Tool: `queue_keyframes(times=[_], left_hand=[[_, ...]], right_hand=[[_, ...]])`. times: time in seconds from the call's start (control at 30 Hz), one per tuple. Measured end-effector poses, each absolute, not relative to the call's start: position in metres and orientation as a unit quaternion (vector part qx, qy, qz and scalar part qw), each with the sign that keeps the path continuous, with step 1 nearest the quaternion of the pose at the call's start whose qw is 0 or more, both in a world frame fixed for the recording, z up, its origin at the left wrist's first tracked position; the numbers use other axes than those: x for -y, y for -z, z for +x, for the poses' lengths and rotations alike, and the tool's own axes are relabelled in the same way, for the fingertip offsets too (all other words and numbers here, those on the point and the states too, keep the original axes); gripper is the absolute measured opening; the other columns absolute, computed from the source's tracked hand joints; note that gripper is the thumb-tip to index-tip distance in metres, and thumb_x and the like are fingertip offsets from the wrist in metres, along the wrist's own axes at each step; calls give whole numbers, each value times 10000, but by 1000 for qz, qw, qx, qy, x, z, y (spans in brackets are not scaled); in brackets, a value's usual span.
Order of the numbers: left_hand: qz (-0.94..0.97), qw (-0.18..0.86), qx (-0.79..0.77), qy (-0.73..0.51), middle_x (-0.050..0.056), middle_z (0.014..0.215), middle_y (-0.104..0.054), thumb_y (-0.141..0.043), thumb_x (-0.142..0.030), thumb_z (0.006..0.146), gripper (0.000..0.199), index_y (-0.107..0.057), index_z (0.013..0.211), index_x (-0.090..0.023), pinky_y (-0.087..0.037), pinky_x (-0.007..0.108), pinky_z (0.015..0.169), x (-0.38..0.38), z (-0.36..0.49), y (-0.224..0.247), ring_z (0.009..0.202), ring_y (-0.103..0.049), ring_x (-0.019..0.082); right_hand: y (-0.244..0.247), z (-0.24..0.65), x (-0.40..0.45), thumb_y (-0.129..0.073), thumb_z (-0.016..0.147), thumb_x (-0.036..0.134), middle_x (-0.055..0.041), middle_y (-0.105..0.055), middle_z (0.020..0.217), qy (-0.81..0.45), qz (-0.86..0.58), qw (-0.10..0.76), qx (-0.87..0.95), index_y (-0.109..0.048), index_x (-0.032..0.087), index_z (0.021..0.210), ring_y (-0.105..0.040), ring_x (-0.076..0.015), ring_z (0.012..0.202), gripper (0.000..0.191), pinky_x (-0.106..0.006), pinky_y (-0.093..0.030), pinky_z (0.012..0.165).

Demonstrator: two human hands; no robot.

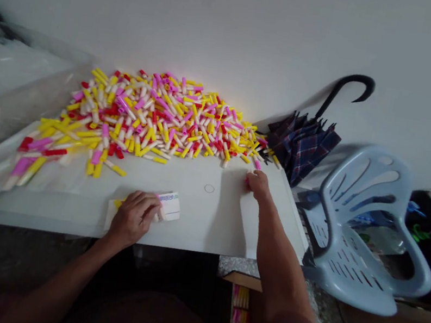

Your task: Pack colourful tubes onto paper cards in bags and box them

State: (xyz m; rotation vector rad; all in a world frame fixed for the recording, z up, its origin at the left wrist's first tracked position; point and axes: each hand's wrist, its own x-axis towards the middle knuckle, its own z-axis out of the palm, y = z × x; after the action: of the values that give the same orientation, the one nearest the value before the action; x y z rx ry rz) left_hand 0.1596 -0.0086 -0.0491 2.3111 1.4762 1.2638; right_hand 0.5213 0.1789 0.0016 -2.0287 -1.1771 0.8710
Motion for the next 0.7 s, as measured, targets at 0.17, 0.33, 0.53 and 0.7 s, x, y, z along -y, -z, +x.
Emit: queue_keyframes(times=[0.17, 0.33, 0.53, 0.7], left_hand=[[765, 68, -484, -420, 65, 1022, -716, -533, -200, 1045, 94, -627, 1035, -208, -491, 455, 912, 8, 159, 50, 987, -623, 256], [764, 62, -482, -424, 68, 1027, -716, -543, -197, 1044, 83, -624, 1032, -205, -493, 452, 909, 8, 159, 50, 989, -625, 256], [760, 61, -483, -430, 68, 1022, -716, -541, -200, 1046, 95, -635, 1029, -197, -492, 438, 911, 8, 159, 51, 977, -626, 247], [760, 68, -481, -432, 69, 1022, -715, -539, -203, 1046, 103, -642, 1038, -196, -490, 430, 919, 9, 159, 51, 982, -628, 247]], right_hand=[[-4, 514, -117, -743, 747, 270, -12, -716, 830, -525, -602, 405, 446, -497, 198, 1463, -712, -179, 724, 761, -277, -593, 648], [0, 465, -73, -852, 755, 389, -15, -751, 820, -557, -515, 459, 463, -523, 211, 1355, -738, -197, 741, 707, -277, -589, 626], [13, 409, -37, -860, 787, 474, -24, -737, 713, -540, -497, 467, 494, -687, 172, 1004, -693, -162, 625, 411, -269, -566, 599], [28, 394, -15, -855, 805, 479, -21, -729, 695, -535, -502, 449, 510, -739, 180, 935, -647, -148, 611, 346, -261, -527, 590]])
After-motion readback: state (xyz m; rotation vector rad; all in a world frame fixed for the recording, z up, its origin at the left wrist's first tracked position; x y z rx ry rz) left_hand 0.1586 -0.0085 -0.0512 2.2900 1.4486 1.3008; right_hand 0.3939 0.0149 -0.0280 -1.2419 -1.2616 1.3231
